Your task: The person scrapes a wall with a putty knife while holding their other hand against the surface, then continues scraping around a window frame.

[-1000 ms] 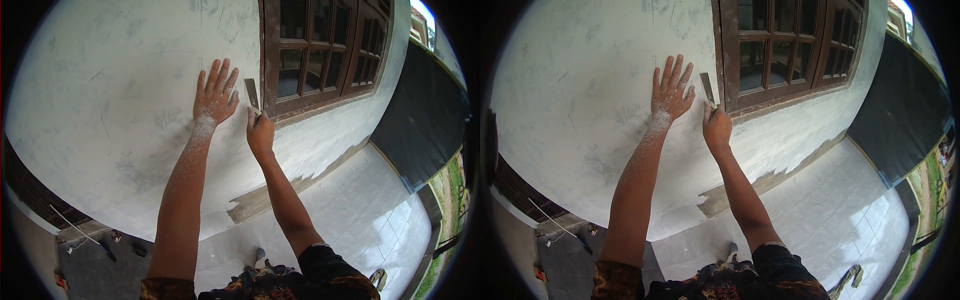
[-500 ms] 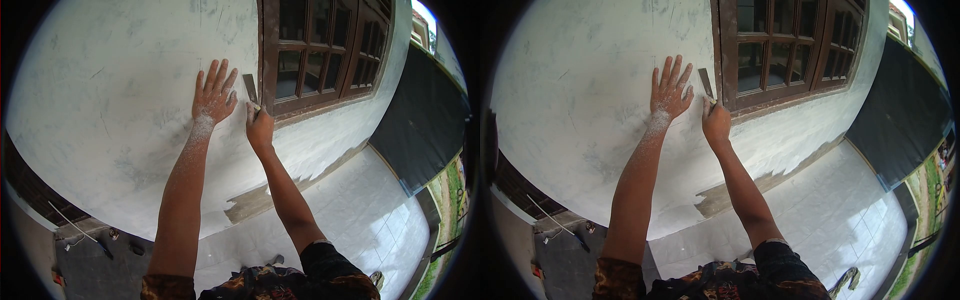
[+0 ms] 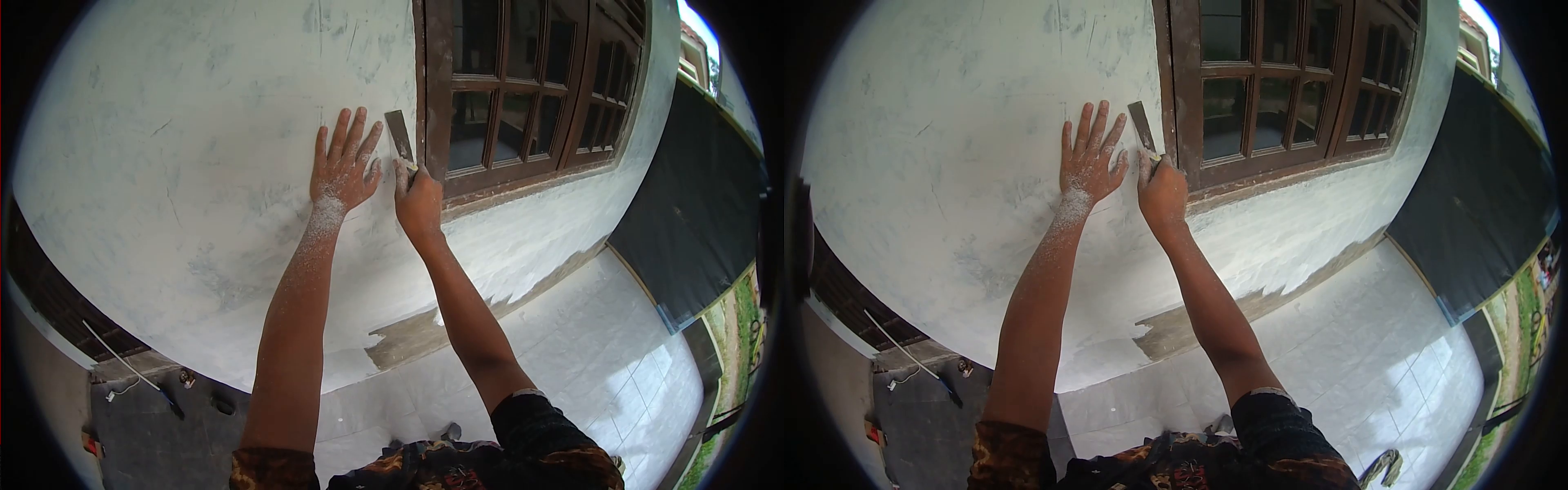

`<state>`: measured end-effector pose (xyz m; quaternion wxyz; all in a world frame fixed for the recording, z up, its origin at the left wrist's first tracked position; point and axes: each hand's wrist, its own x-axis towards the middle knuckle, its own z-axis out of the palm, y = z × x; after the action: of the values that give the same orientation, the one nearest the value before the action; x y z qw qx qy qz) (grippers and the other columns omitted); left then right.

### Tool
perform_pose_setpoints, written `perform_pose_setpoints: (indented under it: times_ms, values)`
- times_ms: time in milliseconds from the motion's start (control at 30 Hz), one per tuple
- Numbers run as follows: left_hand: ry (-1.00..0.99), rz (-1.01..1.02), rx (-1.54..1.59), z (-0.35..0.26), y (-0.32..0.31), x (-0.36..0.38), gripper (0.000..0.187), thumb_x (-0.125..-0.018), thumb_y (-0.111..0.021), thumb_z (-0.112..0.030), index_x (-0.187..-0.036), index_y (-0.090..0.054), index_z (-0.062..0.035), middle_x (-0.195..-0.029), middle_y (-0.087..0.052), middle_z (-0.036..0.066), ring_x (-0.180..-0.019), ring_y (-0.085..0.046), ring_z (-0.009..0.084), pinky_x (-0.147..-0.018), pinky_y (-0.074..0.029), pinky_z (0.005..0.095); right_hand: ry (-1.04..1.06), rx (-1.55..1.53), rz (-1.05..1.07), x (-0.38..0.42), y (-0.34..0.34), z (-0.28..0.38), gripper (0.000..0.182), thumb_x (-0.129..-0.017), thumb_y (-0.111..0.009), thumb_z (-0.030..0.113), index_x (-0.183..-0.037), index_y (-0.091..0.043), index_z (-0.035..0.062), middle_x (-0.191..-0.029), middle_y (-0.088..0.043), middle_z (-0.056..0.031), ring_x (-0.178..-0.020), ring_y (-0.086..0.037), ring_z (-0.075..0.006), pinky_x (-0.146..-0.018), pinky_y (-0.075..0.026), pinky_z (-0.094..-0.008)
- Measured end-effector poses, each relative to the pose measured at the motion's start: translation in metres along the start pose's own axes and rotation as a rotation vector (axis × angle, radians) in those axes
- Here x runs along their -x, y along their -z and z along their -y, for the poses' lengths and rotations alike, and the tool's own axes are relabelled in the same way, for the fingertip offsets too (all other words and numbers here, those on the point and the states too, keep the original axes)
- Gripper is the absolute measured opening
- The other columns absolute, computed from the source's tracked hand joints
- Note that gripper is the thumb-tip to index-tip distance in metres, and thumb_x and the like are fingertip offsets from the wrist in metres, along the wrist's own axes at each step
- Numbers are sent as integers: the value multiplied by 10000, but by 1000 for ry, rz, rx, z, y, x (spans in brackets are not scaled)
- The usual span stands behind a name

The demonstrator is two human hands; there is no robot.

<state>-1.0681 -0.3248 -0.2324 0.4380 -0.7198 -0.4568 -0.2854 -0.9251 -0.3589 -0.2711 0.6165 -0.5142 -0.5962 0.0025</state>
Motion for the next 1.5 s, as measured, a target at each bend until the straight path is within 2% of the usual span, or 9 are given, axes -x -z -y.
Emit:
perform_pose_setpoints:
  times_ms: [667,733,800,867,900,967,1133,1333,1500]
  values:
    - [-2,-30,2,-1,-4,1,685,-863,-537,-432,-1484,-290,-281,-1582,-147,35,-1462,-92,241,-1167,-73,527,-45,-72,-12,19,-9,-20,364,-944,-561,247,-898,-629,-107,-687,-598,-298,-696,-618,-461,-601,-468,-467]
    - [0,-21,11,-1,-3,1,682,-864,-534,-430,-1483,-291,-281,-1582,-148,36,-1462,-90,244,-1168,-68,525,60,-154,-20,-3,-6,-13,393,-948,-542,273,-786,-581,-83,-672,-583,-317,-676,-589,-506,-574,-459,-512]
    - [-1,-6,1,-1,1,1,677,-868,-528,-432,-1484,-290,-281,-1582,-145,36,-1462,-89,244,-1169,-64,524,40,-77,20,-10,1,-13,441,-951,-545,312,-763,-581,-86,-631,-581,-290,-591,-609,-452,-552,-457,-485]
    - [-2,3,-7,-1,0,0,672,-872,-523,-434,-1484,-289,-282,-1582,-143,36,-1462,-87,243,-1169,-61,522,-272,-381,284,-9,10,-17,477,-951,-551,366,-713,-565,-47,-540,-559,-182,-466,-588,-293,-471,-444,-410]
    - [-5,-8,-21,-1,-2,0,670,-875,-518,-436,-1485,-286,-282,-1583,-139,37,-1462,-86,244,-1170,-59,521,-271,-378,283,-4,12,-23,477,-951,-551,366,-713,-565,-47,-540,-559,-182,-466,-588,-293,-471,-444,-410]
    - [-12,-18,-30,-1,-3,1,668,-879,-514,-437,-1486,-283,-282,-1584,-135,37,-1462,-85,245,-1171,-58,519,-427,-576,383,26,14,-45,510,-960,-519,424,-669,-536,6,-491,-489,-64,-414,-506,-142,-397,-392,-319]
    - [-15,9,-44,-1,-2,1,685,-877,-511,-452,-1493,-261,-284,-1587,-116,41,-1463,-69,252,-1169,-51,530,-673,-769,432,99,14,-91,466,-988,-435,425,-752,-529,34,-522,-462,-20,-389,-447,-112,-371,-365,-262]
    - [-20,13,-53,0,-5,1,704,-878,-514,-468,-1499,-235,-289,-1588,-101,42,-1463,-66,254,-1166,-60,537,-676,-828,475,141,13,-113,440,-987,-436,455,-827,-527,55,-570,-477,-18,-451,-481,-115,-421,-409,-271]
    - [-20,6,-41,1,-7,0,706,-875,-517,-481,-1497,-243,-293,-1587,-111,41,-1463,-73,252,-1165,-62,540,-793,-759,438,149,5,-126,468,-982,-456,465,-740,-494,66,-525,-433,5,-377,-418,-89,-350,-349,-251]
